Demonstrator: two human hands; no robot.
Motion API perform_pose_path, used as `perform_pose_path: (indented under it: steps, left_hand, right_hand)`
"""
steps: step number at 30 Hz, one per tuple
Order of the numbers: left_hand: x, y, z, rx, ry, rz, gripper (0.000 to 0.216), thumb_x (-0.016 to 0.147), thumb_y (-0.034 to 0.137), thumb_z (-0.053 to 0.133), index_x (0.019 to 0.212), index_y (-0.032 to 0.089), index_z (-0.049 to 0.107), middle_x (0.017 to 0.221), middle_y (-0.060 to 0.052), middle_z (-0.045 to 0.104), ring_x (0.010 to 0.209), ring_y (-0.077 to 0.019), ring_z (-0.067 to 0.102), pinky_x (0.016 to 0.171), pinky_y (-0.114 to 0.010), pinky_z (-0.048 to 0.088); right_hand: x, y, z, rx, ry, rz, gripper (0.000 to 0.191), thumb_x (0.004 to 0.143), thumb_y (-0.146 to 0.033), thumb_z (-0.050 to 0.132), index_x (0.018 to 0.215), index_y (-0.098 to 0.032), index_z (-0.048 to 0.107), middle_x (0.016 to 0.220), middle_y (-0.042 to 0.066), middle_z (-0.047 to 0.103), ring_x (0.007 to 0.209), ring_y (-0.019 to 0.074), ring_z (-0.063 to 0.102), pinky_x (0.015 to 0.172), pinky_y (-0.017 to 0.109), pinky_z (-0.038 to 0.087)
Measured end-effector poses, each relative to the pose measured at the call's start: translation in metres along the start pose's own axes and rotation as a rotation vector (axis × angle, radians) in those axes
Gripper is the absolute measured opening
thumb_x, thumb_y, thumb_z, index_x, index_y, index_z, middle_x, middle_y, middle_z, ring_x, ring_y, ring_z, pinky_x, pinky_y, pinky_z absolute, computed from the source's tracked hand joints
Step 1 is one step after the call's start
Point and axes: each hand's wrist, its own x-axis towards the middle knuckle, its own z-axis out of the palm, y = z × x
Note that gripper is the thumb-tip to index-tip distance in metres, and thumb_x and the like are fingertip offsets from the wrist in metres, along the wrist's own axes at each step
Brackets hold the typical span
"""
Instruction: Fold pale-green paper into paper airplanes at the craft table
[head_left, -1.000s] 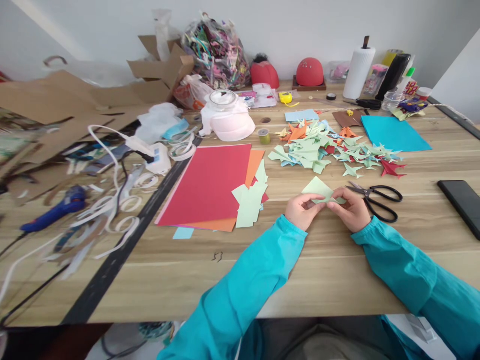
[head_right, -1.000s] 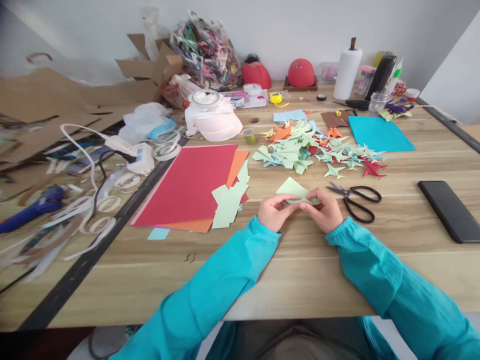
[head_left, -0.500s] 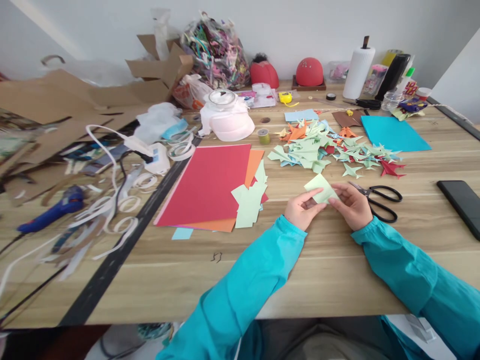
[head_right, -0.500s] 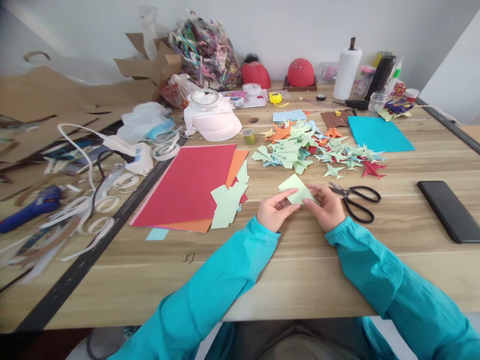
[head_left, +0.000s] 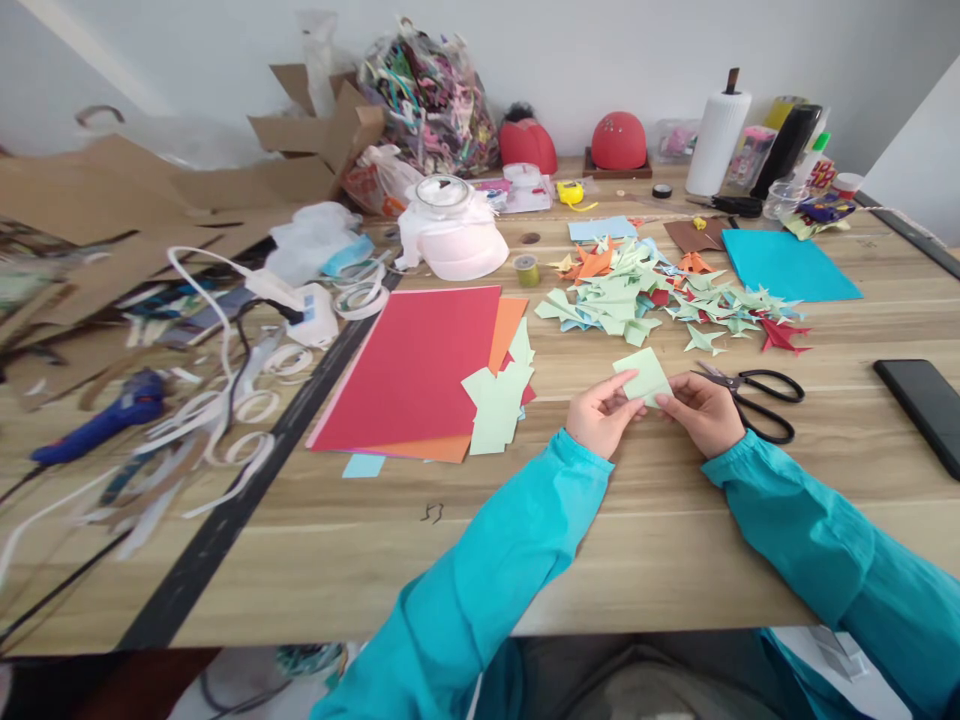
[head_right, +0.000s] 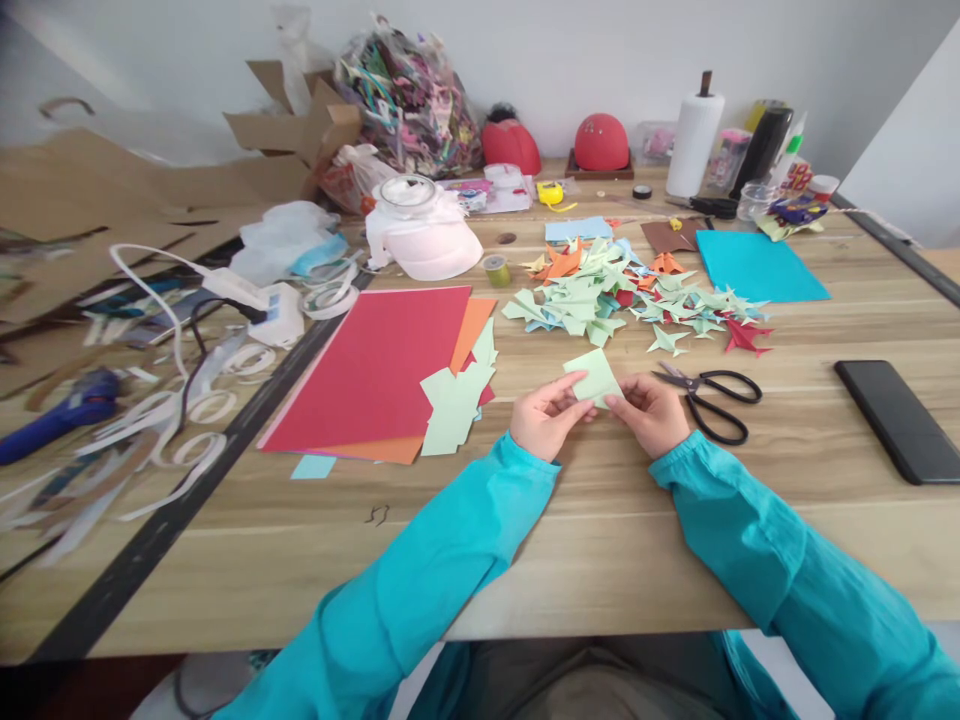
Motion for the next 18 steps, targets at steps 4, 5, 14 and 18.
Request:
perform_pose_path:
  steps: [4, 5, 14, 18]
  left_hand:
    - [-0.0008, -0.0003, 0.0011, -0.061, -0.007, 0.031, 0.077, 0.063, 0.032, 0.073, 0.13, 0.018, 0.037, 0.081, -0.004, 0.065, 0.064, -0.0138, 0.062, 0.06, -0.026, 0.053]
    - [-0.0012, -0.0012, 0.0011, -0.055, -0.001, 0.07, 0.078, 0.064, 0.034, 0.072, 0.13, 0.02, 0.034, 0.087, -0.005, 0.064, 0.066, -0.0137, 0.062, 0.06, -0.026, 0.052]
    - [-0.007, -0.0015, 0.0, 0.233, -0.134, 0.279, 0.027, 0.076, 0.032, 0.06, 0.098, 0.016, 0.061, 0.103, -0.011, 0.058, 0.08, -0.0161, 0.061, 0.07, -0.027, 0.053]
    - [-0.0037, -0.0045, 0.0021, 0.106, -0.067, 0.132, 0.026, 0.071, 0.034, 0.065, 0.086, 0.013, 0.065, 0.085, -0.009, 0.066, 0.067, -0.0153, 0.063, 0.061, -0.027, 0.054]
  right_hand:
    - [0.0005, -0.0009, 0.0001, 0.036, 0.028, 0.018, 0.031, 0.062, -0.043, 0.074, 0.072, -0.018, 0.058, 0.06, -0.001, 0.063, 0.052, 0.0126, 0.058, 0.049, 0.027, 0.048]
    - [0.0006, -0.0012, -0.0001, 0.04, 0.035, 0.024, 0.031, 0.061, -0.042, 0.074, 0.072, -0.018, 0.058, 0.06, -0.001, 0.063, 0.051, 0.0127, 0.058, 0.048, 0.027, 0.048]
    - [0.0021, -0.0056, -0.0018, 0.112, 0.059, 0.102, 0.031, 0.058, -0.039, 0.077, 0.073, -0.018, 0.06, 0.059, -0.001, 0.064, 0.051, 0.0118, 0.058, 0.051, 0.026, 0.049]
    - [0.0005, -0.0046, -0.0005, 0.111, 0.029, 0.083, 0.029, 0.059, -0.038, 0.076, 0.072, -0.018, 0.06, 0.062, 0.0, 0.065, 0.052, 0.0117, 0.059, 0.052, 0.026, 0.049]
